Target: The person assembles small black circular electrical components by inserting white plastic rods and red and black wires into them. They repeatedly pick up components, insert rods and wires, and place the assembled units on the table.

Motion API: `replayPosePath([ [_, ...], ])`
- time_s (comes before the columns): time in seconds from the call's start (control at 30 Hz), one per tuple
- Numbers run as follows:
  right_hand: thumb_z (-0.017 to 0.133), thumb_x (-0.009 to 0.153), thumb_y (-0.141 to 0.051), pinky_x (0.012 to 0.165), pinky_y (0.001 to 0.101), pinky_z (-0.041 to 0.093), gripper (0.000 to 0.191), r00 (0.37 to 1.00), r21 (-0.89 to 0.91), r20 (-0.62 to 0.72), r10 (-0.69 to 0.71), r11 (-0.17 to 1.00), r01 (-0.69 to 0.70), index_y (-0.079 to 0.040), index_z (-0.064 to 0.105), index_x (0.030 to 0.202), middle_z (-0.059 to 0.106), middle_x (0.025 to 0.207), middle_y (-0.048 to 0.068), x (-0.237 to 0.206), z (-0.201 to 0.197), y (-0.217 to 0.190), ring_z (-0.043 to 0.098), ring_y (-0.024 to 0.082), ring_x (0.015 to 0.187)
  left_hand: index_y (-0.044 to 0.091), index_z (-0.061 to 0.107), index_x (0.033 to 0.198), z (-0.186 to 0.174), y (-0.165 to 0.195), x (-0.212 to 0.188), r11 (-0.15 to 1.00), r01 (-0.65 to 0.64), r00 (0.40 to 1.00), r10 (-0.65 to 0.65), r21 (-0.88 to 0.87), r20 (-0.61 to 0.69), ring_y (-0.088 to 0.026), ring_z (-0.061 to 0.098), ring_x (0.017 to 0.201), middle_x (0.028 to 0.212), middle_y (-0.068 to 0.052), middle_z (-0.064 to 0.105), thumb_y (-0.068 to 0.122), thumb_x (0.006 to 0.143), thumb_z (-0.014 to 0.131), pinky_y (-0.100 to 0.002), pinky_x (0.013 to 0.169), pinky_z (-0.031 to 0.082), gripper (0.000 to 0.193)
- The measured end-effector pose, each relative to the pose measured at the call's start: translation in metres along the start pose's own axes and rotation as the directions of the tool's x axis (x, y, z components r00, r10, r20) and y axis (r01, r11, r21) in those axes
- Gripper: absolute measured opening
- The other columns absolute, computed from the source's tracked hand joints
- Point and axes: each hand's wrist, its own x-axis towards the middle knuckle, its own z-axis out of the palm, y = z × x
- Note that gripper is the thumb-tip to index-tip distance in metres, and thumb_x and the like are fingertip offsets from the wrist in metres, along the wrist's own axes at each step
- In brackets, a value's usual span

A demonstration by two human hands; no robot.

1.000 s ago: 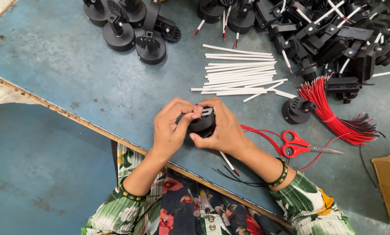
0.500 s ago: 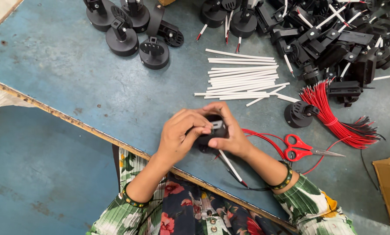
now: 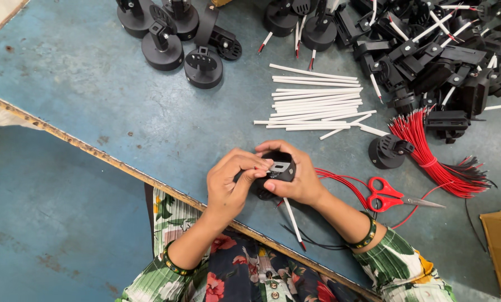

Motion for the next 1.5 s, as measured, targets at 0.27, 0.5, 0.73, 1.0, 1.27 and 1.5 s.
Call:
replayPosePath([
  [0.27, 0.085, 0.073, -0.034, 0.097, 0.0275, 0.052, 0.074, 1.0, -0.015, -0.001, -0.008, 1.0, 0.008, 0.0, 0.061, 0.133, 0.068, 0.114, 0.006, -0.001, 0.006, -0.006, 0.065, 0.013, 0.108, -0.002, 0.064, 0.094, -0.003, -0.015, -0.008, 0.937, 0.184, 0.982, -0.189, -0.298, 0.011, -0.024, 0.076, 0.099, 0.101, -0.012, 0.068, 0.005, 0.102, 0.063, -0.035, 0.093, 0.061, 0.011],
  [0.5, 0.084, 0.072, -0.03, 0.1, 0.0285, 0.053, 0.072, 0.999, -0.043, -0.044, 0.007, 0.999, -0.009, 0.0, 0.06, 0.133, 0.071, 0.114, 0.006, -0.001, 0.012, -0.005, 0.067, 0.013, 0.109, -0.003, 0.064, 0.092, 0.002, -0.025, -0.009, 0.847, 0.234, 0.956, -0.29, -0.478, -0.047, -0.022, 0.074, 0.095, 0.099, -0.011, 0.067, 0.008, 0.103, 0.063, -0.036, 0.094, 0.058, 0.015],
  [0.73, 0.083, 0.075, -0.033, 0.1, 0.0304, 0.052, 0.079, 0.984, -0.005, -0.167, -0.056, 0.998, 0.056, -0.002, 0.054, 0.141, 0.068, 0.12, 0.008, -0.007, 0.009, 0.004, 0.066, 0.016, 0.111, -0.002, 0.07, 0.108, -0.003, -0.016, 0.008, 0.886, 0.284, 0.957, -0.237, -0.366, 0.168, -0.022, 0.07, 0.11, 0.111, -0.011, 0.071, 0.01, 0.102, 0.067, -0.035, 0.102, 0.055, 0.014],
  [1.0, 0.086, 0.075, -0.027, 0.102, 0.0343, 0.052, 0.082, 0.984, -0.061, -0.154, -0.092, 0.995, 0.083, -0.006, 0.048, 0.145, 0.067, 0.118, 0.01, -0.009, 0.006, 0.006, 0.065, 0.019, 0.113, 0.002, 0.074, 0.115, -0.02, -0.018, 0.009, 0.936, 0.273, 0.915, -0.181, -0.223, 0.36, -0.029, 0.052, 0.145, 0.128, -0.01, 0.07, 0.013, 0.097, 0.072, -0.04, 0.118, 0.043, 0.021],
  [1.27, 0.093, 0.07, -0.024, 0.106, 0.0356, 0.052, 0.092, 0.983, -0.213, -0.081, -0.167, 0.966, 0.146, -0.006, 0.045, 0.147, 0.069, 0.122, 0.01, -0.004, 0.009, 0.0, 0.067, 0.021, 0.117, 0.001, 0.076, 0.102, -0.023, -0.02, 0.01, 0.904, 0.352, 0.911, -0.27, -0.244, 0.313, -0.028, 0.056, 0.138, 0.118, -0.01, 0.072, 0.013, 0.096, 0.072, -0.042, 0.112, 0.047, 0.014],
  [1.5, 0.093, 0.071, -0.024, 0.105, 0.0337, 0.053, 0.088, 0.992, -0.18, -0.094, -0.08, 0.982, 0.062, -0.004, 0.051, 0.145, 0.071, 0.123, 0.012, 0.001, 0.013, -0.006, 0.069, 0.021, 0.115, -0.003, 0.073, 0.094, 0.003, 0.001, -0.004, 0.987, 0.137, 0.987, -0.143, -0.083, -0.073, -0.027, 0.075, 0.109, 0.104, -0.012, 0.077, 0.008, 0.1, 0.067, -0.041, 0.112, 0.052, 0.013],
])
